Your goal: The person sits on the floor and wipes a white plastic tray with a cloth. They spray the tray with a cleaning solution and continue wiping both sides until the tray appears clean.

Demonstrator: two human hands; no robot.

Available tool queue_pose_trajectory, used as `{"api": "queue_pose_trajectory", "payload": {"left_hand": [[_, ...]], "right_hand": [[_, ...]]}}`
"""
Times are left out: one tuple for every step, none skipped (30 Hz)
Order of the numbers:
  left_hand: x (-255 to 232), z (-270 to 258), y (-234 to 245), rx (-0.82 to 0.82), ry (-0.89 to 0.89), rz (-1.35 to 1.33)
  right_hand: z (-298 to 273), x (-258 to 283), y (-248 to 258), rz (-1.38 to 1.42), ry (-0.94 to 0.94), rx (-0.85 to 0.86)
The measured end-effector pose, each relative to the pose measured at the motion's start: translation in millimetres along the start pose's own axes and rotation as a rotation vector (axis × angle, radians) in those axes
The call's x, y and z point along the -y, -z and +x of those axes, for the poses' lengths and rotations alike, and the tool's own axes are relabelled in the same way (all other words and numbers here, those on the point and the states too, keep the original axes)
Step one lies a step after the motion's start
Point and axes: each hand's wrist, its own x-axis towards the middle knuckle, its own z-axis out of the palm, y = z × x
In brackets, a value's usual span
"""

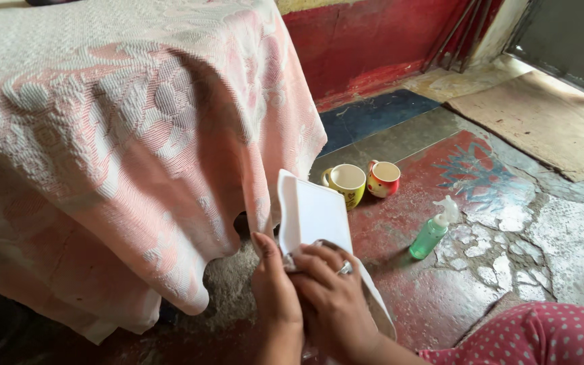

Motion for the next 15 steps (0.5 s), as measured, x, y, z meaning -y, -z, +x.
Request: {"api": "queue_pose_trajectory", "payload": {"left_hand": [[0.8, 0.7, -3.4, -0.006, -0.017, 0.12], [3.6, -1.2, -5.9, -0.012, -0.028, 0.24], [6.4, -3.5, -6.7, 0.008, 0.005, 0.172], [8.5, -4.9, -7.8, 0.029, 0.037, 0.102], [10.2, -6.1, -9.8, 0.049, 0.069, 0.032], [9.9, -5.2, -11.4, 0.014, 0.09, 0.177], [8.6, -4.2, -11.6, -0.02, 0.111, 0.323], [8.9, -6.6, -10.7, -0.055, 0.139, 0.47], [8.7, -7.9, -9.7, -0.032, 0.058, 0.385], [7.3, -6.9, -9.5, -0.009, -0.024, 0.297], [5.6, -6.0, -9.1, 0.014, -0.104, 0.207], [2.9, -5.9, -7.3, 0.011, -0.037, 0.161], [0.4, -6.5, -5.2, 0.008, 0.03, 0.115], [-1.7, -6.6, -3.2, 0.007, 0.099, 0.07], [-3.1, -6.0, -2.3, 0.012, 0.112, 0.075]], "right_hand": [[4.2, -4.7, 2.5, -0.009, -0.04, 0.008], [6.8, -9.0, 4.9, -0.019, -0.085, 0.019], [10.5, -13.6, 3.7, 0.019, -0.185, 0.014], [17.3, -21.8, -0.3, 0.055, -0.283, 0.007], [23.4, -30.5, -3.6, 0.091, -0.38, 0.0], [31.6, -39.8, -7.5, 0.128, -0.389, -0.021], [40.0, -48.2, -11.6, 0.164, -0.398, -0.042], [42.9, -51.4, -14.0, 0.201, -0.412, -0.058], [44.8, -52.4, -16.9, 0.164, -0.399, -0.058], [45.2, -51.4, -18.0, 0.125, -0.384, -0.058], [43.5, -47.6, -17.8, 0.086, -0.369, -0.057], [41.9, -41.6, -17.0, 0.081, -0.343, -0.001], [37.0, -32.5, -14.0, 0.075, -0.316, 0.054], [31.2, -23.4, -10.8, 0.069, -0.293, 0.11], [24.9, -15.1, -7.6, 0.033, -0.243, 0.106]]}}
